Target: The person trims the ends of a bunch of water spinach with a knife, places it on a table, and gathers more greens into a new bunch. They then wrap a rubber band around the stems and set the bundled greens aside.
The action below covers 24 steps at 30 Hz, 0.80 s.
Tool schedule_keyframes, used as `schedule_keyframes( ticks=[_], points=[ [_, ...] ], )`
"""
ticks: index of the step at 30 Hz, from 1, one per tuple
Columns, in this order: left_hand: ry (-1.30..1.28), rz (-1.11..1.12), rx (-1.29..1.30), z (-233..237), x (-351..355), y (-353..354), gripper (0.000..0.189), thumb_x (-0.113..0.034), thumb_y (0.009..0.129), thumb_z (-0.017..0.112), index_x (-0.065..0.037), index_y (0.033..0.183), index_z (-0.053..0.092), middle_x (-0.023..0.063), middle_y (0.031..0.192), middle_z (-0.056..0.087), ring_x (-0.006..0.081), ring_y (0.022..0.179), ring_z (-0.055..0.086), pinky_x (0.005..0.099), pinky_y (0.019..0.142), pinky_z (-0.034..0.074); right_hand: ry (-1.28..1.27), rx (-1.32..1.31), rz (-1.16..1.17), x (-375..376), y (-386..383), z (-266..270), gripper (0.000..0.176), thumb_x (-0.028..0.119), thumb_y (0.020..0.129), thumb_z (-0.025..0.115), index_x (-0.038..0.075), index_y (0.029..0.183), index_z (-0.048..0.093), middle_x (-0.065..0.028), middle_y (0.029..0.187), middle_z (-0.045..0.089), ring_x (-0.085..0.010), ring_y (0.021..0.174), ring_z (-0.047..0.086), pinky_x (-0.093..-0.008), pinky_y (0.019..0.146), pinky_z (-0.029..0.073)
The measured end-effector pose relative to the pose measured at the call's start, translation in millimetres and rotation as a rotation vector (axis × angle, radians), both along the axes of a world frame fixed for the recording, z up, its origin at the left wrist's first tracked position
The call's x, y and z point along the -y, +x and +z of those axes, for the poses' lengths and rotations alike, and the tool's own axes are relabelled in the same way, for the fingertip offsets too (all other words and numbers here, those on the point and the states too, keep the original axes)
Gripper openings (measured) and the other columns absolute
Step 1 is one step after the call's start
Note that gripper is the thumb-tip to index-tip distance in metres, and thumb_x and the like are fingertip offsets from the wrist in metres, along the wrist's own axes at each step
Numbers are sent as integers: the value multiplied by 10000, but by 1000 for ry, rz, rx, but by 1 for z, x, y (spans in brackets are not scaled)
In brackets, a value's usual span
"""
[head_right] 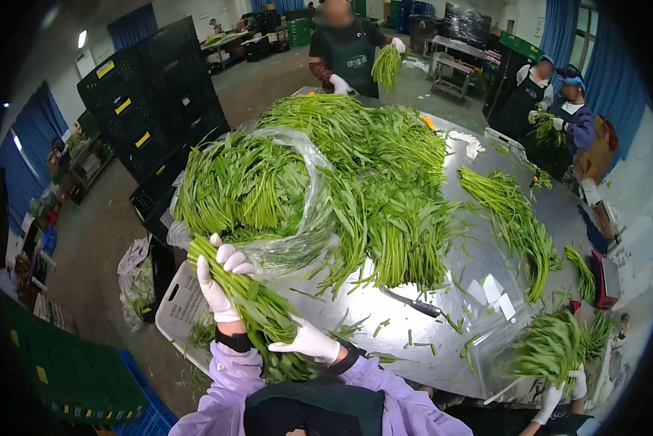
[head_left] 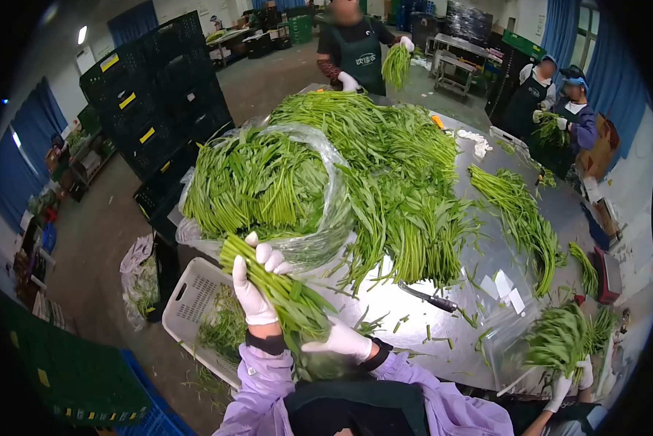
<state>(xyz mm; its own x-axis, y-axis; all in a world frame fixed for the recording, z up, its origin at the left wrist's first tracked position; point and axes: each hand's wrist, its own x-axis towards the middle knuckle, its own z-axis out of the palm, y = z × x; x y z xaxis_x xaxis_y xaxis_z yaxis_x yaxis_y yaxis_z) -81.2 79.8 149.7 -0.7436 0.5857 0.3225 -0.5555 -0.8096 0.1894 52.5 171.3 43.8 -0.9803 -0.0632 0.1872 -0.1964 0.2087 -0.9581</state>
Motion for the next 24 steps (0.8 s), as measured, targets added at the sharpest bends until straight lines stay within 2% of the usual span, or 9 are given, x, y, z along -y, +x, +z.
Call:
schedule_keyframes(
  ticks=[2,4,6,7,10,11,14,19,24],
  points=[
    [-47,51,8,-2,-3,-2,326,-247,921,562,-81,1196,508,-18,816,404,101,734,414,272,714,404,-370,89,20,7,0,-9,839,187,757,784,26,1414,288,-70,1372,429,-142,1236,392,-314,1051,316],
    [-133,158,17,-7,-7,-3,337,-250,922,556,-71,1203,502,-3,839,438,110,742,430,279,720,422,-446,147,74,8,4,-2,824,182,755,781,28,1406,301,-70,1352,437,-160,1220,413,-318,1046,322],
    [-265,330,-22,-11,-11,-4,337,-252,930,537,-57,1202,495,20,879,493,127,760,464,276,719,445,-779,289,96,16,11,-2,813,163,758,772,32,1408,301,-61,1331,444,-165,1203,425,-317,1033,333],
    [-313,386,-14,-13,-13,-3,335,-251,932,534,-56,1201,493,24,878,502,129,768,474,276,716,447,-845,330,108,22,11,-16,781,135,762,763,37,1397,319,-45,1307,460,-156,1175,435,-316,1011,349],
    [-386,494,-35,-20,-14,-2,324,-235,936,524,-53,1202,482,31,874,520,138,790,496,279,732,441,-758,359,68,32,7,-9,715,134,773,752,37,1367,366,-34,1263,497,-144,1134,458,-313,982,370],
    [-397,491,-39,-22,-14,-1,331,-234,935,526,-50,1206,478,33,875,520,142,793,496,286,739,438,-769,432,35,31,9,0,635,113,790,730,30,1333,412,-26,1219,529,-128,1090,482,-305,953,390],
    [-389,480,-19,-31,-13,-5,344,-231,931,530,-42,1212,471,36,877,519,150,800,497,299,752,434,-750,360,-86,33,6,-13,572,92,805,710,25,1309,447,-28,1207,543,-122,1082,492,-298,944,397],
    [-382,486,38,-45,-3,-8,354,-220,919,540,-36,1214,474,48,909,531,167,827,504,318,781,432,-662,431,-233,21,8,-28,418,68,829,687,-15,1202,517,-42,1116,618,-113,981,567,-277,893,445],
    [-330,520,70,-55,2,-5,372,-196,885,563,-14,1202,500,62,933,592,184,877,567,336,842,467,-646,515,-225,17,14,-36,498,68,837,651,11,1294,462,-58,1182,578,-135,1021,560,-295,906,446]
  ],
)
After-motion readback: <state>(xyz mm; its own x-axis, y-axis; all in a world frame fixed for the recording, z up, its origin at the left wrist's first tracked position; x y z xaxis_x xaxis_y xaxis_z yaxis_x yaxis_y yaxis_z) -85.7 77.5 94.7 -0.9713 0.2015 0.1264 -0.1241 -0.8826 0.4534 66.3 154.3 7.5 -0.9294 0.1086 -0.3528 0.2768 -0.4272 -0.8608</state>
